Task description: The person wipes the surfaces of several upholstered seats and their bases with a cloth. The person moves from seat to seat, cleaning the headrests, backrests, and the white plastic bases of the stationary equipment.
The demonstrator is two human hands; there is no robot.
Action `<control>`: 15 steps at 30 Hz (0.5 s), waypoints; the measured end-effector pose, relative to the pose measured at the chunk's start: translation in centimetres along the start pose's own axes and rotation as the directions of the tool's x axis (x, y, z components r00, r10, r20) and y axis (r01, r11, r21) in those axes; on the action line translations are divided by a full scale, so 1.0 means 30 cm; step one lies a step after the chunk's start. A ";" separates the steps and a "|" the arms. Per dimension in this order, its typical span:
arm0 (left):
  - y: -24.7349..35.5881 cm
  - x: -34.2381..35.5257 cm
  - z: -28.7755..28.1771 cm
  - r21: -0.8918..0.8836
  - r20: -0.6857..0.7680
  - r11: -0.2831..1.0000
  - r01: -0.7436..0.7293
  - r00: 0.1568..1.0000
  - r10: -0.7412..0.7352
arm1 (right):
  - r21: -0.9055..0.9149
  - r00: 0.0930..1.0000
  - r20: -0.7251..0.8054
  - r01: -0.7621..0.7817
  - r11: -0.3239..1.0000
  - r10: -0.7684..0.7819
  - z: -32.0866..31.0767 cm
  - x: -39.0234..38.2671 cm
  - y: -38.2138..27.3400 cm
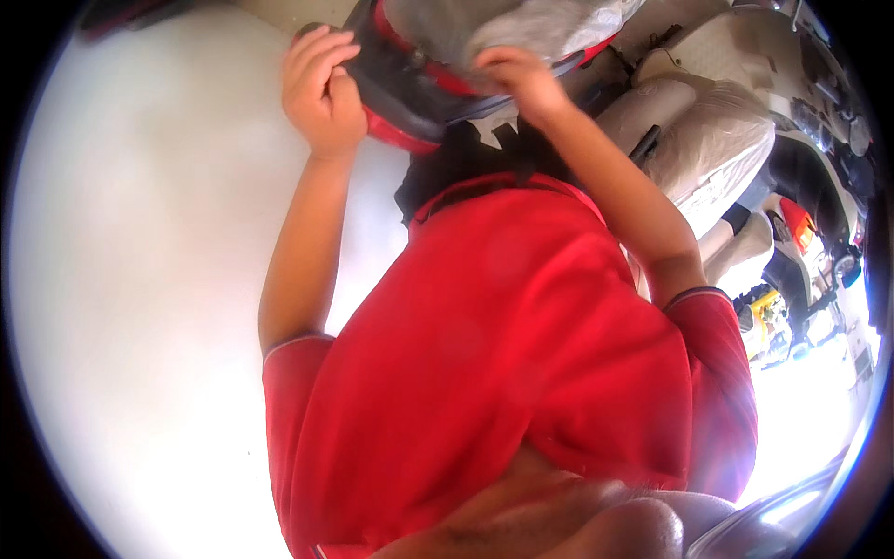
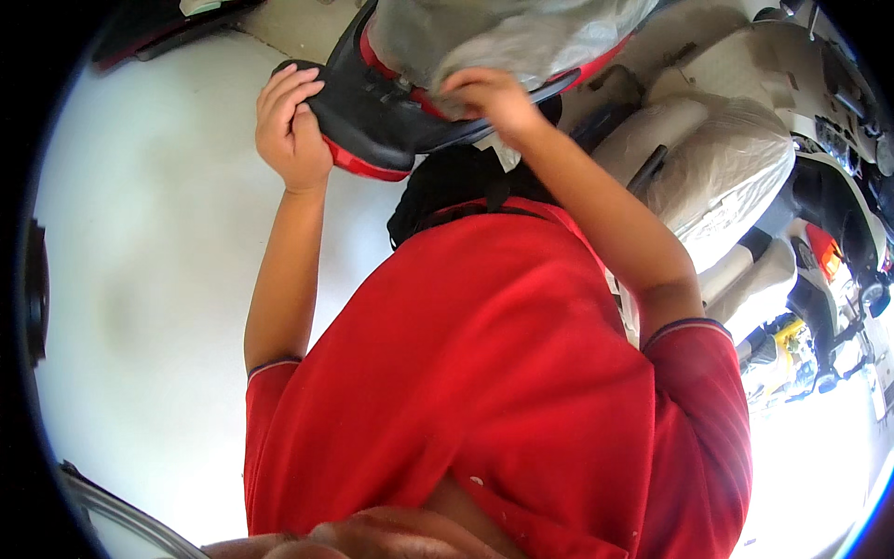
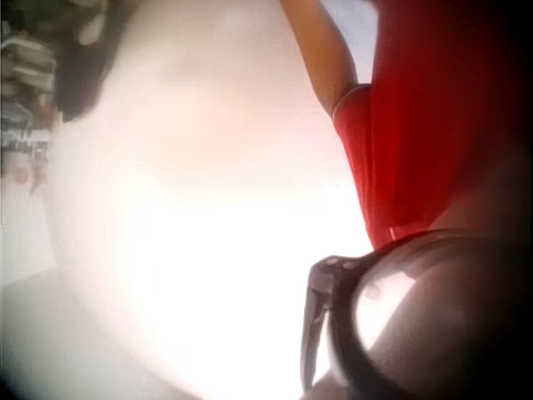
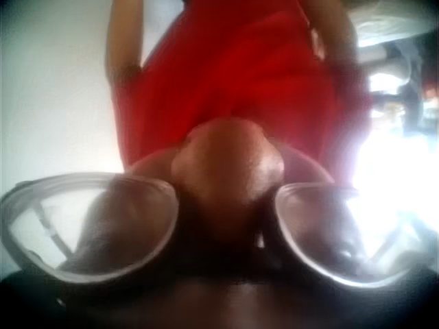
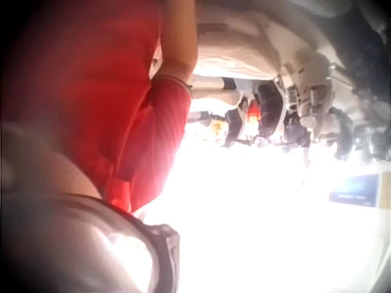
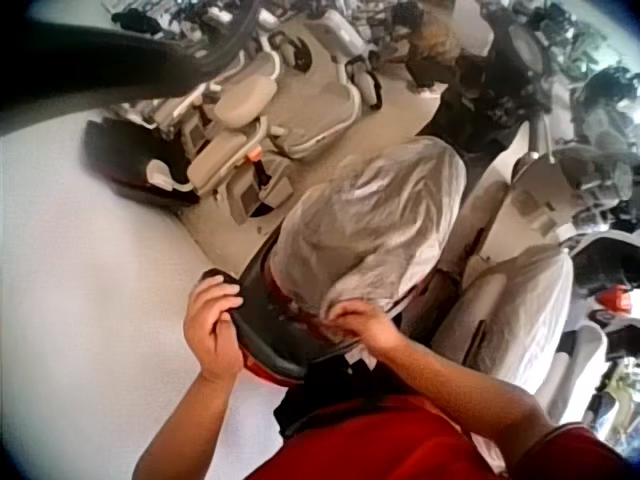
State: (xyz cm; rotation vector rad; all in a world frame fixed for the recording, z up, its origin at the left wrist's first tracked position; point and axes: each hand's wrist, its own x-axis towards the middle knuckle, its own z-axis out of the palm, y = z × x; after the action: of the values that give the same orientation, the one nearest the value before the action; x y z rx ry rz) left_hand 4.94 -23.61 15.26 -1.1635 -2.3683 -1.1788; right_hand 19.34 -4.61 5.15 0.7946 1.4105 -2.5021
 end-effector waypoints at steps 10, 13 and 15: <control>0.023 -0.043 0.075 -0.046 -0.116 0.996 -0.082 0.990 0.076 | -0.520 1.000 0.002 -0.013 0.854 0.017 0.171 0.125 0.086; 0.012 -0.073 0.100 -0.028 -0.111 0.998 -0.058 0.992 0.055 | -0.526 0.996 -0.086 -0.015 0.850 -0.035 0.160 0.169 0.065; -0.006 -0.057 0.120 -0.041 -0.136 0.996 -0.080 0.988 0.073 | -0.262 0.994 -0.099 0.028 0.965 -0.056 0.179 0.240 0.041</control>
State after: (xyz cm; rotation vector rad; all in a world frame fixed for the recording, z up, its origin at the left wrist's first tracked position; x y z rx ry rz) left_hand 6.34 -21.88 11.96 -1.1406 -2.1889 -1.2515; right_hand 11.74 -8.92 2.71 0.8608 1.7634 -2.2659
